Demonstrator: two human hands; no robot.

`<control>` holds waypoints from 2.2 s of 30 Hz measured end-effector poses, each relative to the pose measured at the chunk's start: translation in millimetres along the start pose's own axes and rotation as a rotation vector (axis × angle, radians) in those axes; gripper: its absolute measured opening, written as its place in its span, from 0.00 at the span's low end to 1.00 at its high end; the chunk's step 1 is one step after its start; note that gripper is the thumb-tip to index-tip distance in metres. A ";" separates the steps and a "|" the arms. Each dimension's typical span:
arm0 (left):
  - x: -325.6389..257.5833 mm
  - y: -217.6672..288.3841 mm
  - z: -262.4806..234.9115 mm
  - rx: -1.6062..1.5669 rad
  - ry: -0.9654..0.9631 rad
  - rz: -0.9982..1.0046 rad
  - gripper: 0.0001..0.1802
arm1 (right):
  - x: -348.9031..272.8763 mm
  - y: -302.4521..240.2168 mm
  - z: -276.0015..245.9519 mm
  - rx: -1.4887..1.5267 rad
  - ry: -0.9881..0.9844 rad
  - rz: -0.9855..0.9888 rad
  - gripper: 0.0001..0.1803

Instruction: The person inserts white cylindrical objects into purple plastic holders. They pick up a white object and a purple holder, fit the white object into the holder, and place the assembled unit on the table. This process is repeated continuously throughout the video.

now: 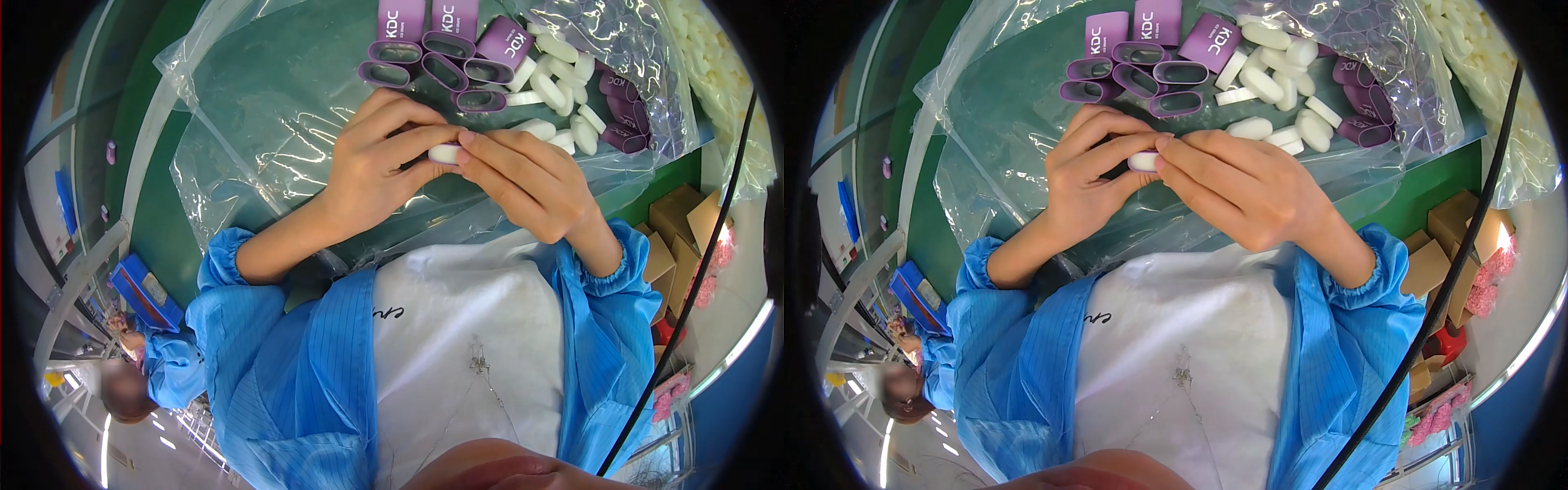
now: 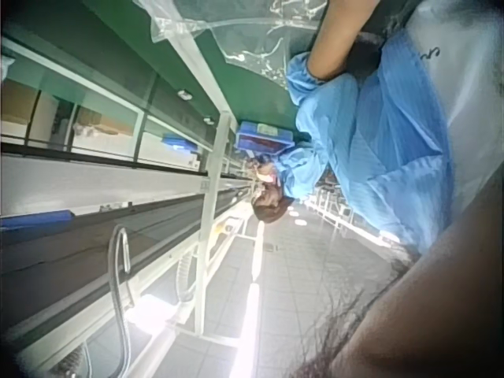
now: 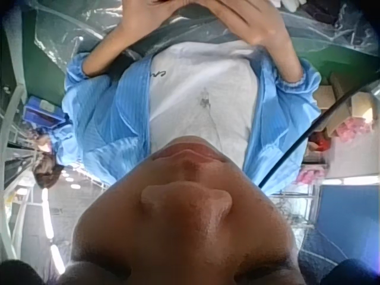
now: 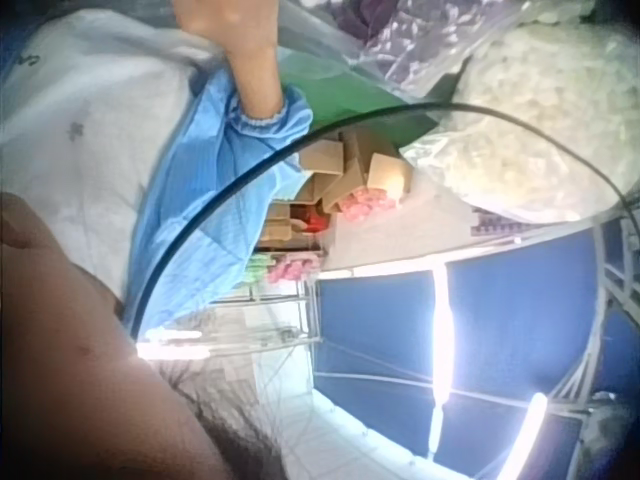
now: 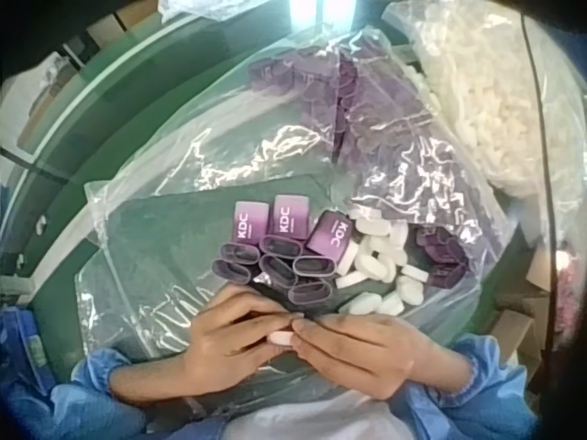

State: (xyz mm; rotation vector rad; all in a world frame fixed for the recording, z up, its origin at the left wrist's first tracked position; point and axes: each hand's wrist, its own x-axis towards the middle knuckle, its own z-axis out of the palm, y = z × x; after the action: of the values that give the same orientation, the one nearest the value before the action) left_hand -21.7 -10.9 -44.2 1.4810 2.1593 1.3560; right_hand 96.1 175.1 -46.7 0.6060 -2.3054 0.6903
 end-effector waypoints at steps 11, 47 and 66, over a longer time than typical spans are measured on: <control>-3.0 -29.2 -144.5 0.387 0.354 -0.347 0.28 | 4.4 9.0 -66.8 -0.154 0.100 0.451 0.14; -5.0 -6.3 -34.5 0.052 0.128 -0.074 0.21 | 27.2 -11.6 -14.6 0.198 0.065 0.353 0.18; -9.5 8.0 -10.0 -0.149 0.091 -0.107 0.16 | 34.7 -35.1 2.7 -0.074 -0.072 0.197 0.17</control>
State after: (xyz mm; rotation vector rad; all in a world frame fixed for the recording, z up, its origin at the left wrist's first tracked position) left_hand -17.9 -23.8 -35.5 1.2547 2.1046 1.5371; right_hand 91.4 138.8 -13.5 0.3778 -2.4684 0.6794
